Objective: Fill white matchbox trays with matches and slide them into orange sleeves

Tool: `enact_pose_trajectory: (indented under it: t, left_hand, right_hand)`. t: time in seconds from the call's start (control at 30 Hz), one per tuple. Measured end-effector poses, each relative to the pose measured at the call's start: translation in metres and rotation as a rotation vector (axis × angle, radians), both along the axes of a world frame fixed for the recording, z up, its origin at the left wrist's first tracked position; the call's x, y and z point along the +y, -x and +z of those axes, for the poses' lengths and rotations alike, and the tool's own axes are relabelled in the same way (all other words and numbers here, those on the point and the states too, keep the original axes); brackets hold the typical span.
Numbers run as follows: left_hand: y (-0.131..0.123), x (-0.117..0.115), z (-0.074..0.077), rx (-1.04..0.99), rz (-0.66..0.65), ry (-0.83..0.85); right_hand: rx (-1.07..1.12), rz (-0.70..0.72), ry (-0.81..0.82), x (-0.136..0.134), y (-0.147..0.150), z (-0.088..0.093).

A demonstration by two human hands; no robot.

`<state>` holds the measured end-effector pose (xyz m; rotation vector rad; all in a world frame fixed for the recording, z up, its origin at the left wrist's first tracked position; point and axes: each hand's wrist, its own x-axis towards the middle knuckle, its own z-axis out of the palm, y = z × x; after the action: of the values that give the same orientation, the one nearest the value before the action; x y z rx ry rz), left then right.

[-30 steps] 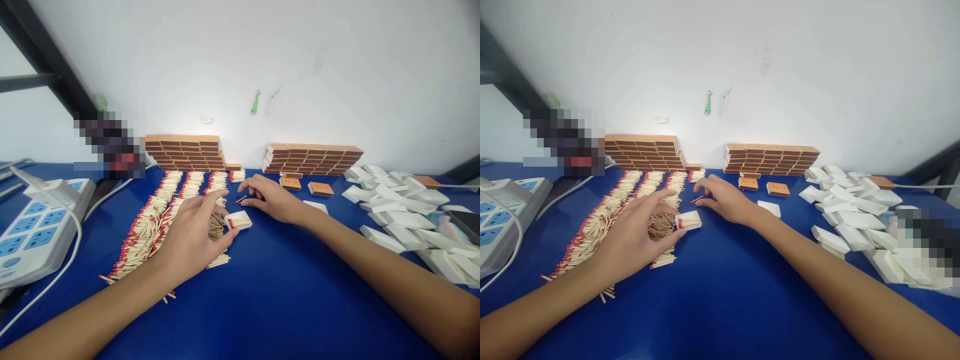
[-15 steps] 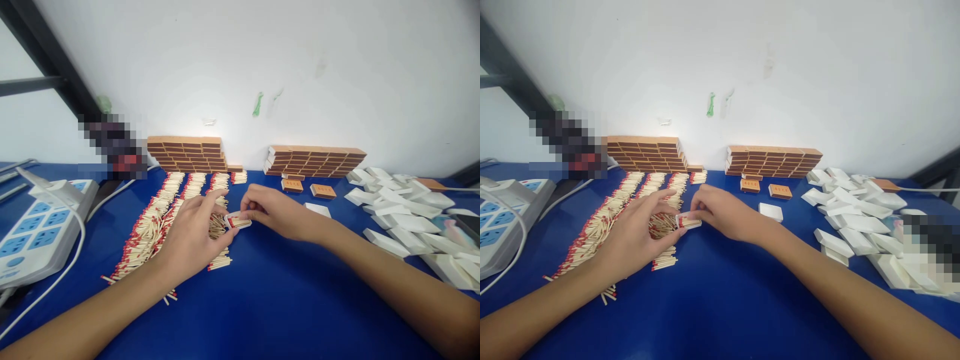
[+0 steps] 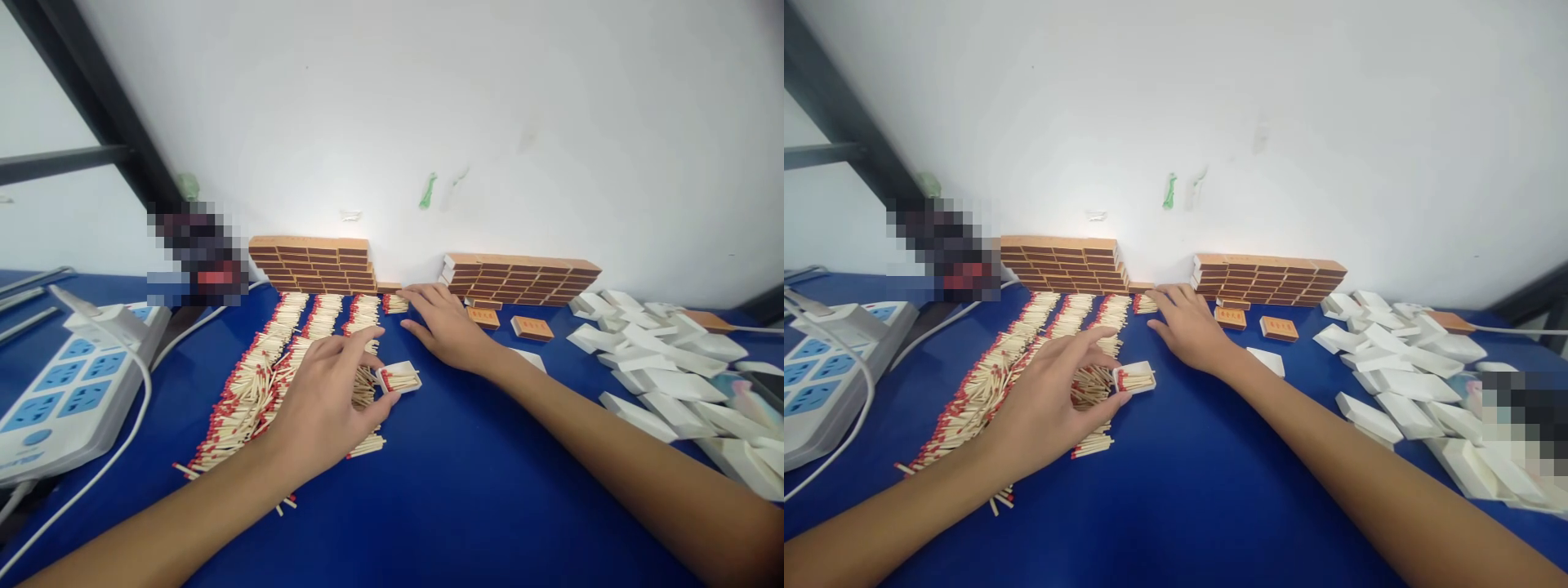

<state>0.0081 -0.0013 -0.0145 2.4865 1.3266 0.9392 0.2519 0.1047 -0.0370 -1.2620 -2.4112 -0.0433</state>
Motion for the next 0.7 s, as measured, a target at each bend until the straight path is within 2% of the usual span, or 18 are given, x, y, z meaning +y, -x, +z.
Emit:
enact_pose_trajectory:
  t: [0.3,0.47,0.7]
  left_hand:
    - [0.000,-0.001,0.000,-0.014,-0.007,0.051]
    - [0.000,-0.003,0.001,-0.030,-0.025,0.043]
    - [0.000,-0.002,0.001,-0.030,-0.033,0.044]
  right_hand:
    - [-0.052,-0.140,0.046,0.034,0.006,0.007]
    - [-0.122,-0.132,0.079,0.039,0.013,0.008]
    - [-0.097,-0.160,0.162,0.045,0.016,0.011]
